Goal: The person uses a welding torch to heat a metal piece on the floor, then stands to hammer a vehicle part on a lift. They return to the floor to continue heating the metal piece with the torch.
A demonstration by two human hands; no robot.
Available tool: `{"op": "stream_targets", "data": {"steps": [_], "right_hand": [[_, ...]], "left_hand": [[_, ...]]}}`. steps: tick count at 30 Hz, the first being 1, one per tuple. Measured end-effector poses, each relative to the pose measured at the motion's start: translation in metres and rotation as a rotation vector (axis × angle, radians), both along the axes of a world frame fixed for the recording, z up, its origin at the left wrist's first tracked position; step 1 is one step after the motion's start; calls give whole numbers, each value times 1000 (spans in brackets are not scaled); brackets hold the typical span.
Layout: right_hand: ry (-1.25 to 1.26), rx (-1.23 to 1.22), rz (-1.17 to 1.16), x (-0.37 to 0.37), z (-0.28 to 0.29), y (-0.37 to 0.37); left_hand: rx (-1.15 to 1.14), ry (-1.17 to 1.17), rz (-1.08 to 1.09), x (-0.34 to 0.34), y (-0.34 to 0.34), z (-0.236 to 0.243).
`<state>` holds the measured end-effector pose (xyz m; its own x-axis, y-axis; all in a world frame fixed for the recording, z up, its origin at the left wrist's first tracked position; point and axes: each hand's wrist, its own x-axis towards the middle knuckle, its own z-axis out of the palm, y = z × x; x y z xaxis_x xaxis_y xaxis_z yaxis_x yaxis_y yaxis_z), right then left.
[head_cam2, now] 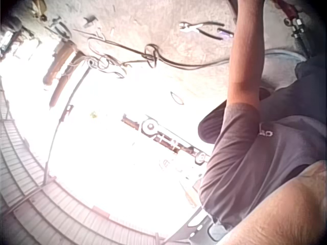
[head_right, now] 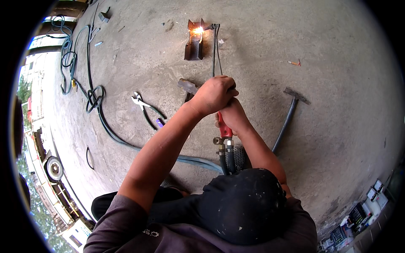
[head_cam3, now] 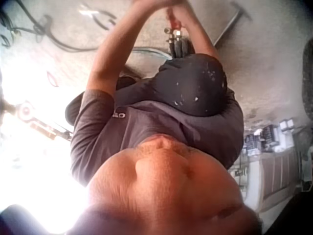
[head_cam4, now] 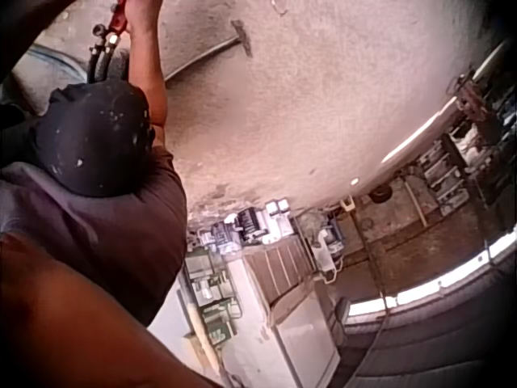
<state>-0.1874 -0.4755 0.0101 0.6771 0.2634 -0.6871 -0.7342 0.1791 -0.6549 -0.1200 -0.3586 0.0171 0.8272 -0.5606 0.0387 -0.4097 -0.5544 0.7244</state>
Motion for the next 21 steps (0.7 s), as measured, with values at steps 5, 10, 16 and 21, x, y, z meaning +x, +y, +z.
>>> {"op": "stream_targets", "data": {"steps": [5, 10, 16, 21], "right_hand": [[-1, -9, 4, 0, -2, 0], [-5, 9, -5, 1, -2, 0], [-1, 14, -14, 0, -1, 0], [-5, -5, 3, 1, -2, 0]], "left_hand": [[0, -2, 3, 0, 0, 1], [9, -4, 3, 1, 0, 1], [16, 4, 6, 0, 0, 1], [22, 6, 14, 0, 0, 0]]}}
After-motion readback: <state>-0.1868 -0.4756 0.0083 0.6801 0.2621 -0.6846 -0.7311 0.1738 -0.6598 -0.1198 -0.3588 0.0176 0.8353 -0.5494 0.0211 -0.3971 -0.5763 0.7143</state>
